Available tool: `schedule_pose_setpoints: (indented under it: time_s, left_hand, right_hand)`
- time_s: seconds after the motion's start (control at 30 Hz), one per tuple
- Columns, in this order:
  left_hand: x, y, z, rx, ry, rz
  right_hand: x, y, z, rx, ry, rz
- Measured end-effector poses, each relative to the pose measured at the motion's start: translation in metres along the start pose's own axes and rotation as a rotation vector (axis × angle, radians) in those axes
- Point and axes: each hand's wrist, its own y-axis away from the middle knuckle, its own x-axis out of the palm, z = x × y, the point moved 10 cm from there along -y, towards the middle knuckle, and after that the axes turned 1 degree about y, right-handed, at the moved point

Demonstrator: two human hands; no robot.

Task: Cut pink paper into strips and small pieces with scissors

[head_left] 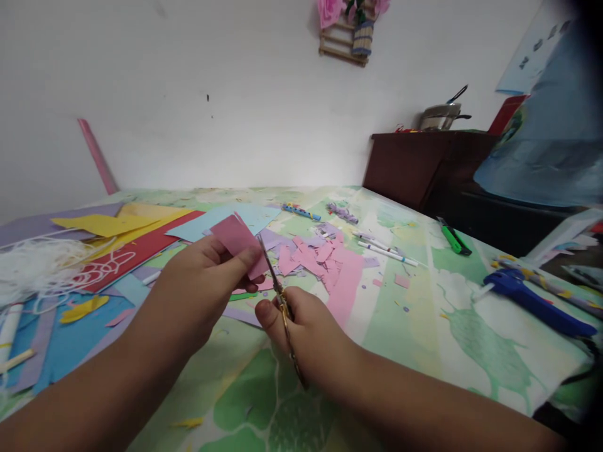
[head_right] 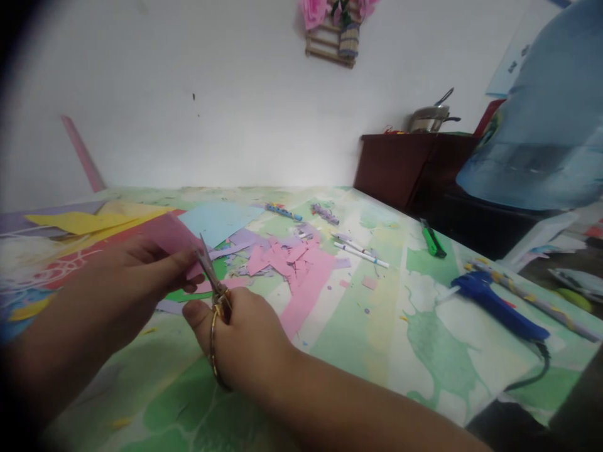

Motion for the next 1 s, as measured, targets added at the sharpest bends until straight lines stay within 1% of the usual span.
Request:
schedule_pose_setpoints:
  time_s: [0.1, 0.17, 0.23, 0.3, 0.37, 0.43, 0.5, 0.63, 0.73, 0.87, 1.0]
  left_hand:
    - [-0.006, -0.001, -0.004, 0.101, 0.054, -0.021]
    - [-0.010, -0.001, -0.005, 0.137, 0.070, -0.042]
    - [-0.014, 0.000, -0.004, 0.115, 0.041, -0.072]
    - [-0.019, 0.001, -0.001, 0.066, -0.006, -0.096]
    - [-0.020, 0.002, 0.000, 0.026, -0.068, -0.087]
    - [-0.018, 0.002, -0.001, 0.007, -0.149, -0.053]
    - [-0.016, 0.002, -0.003, 0.001, -0.217, -0.035]
    - [-0.015, 0.002, -0.006, 0.000, -0.294, -0.038]
    - [-0.011, 0.001, -0.005, -0.012, -0.317, -0.003]
    - [-0.006, 0.001, -0.001, -0.063, -0.278, 0.050]
    - [-0.010, -0.002, 0.001, -0.060, -0.257, 0.033]
  right_hand:
    - [0.001, 0.000, -0.002, -0.005, 0.027, 0.014]
    - [0.004, 0.000, -0.003, 0.000, 0.007, 0.046]
    - [0.007, 0.002, -0.003, 0.008, -0.015, 0.067]
    - [0.007, 0.003, -0.001, 0.014, -0.023, 0.067]
    - [0.008, 0.003, -0.001, 0.022, -0.029, 0.068]
    - [0.010, 0.003, -0.001, 0.025, -0.049, 0.086]
    - [0.012, 0.002, -0.001, 0.017, -0.066, 0.101]
    - [0.010, 0.001, 0.000, -0.008, -0.084, 0.079]
    - [0.010, 0.002, 0.003, -0.023, -0.128, 0.084]
    - [0.007, 0.000, 0.005, -0.030, -0.141, 0.057]
    - [0.011, -0.004, 0.003, -0.022, -0.163, 0.067]
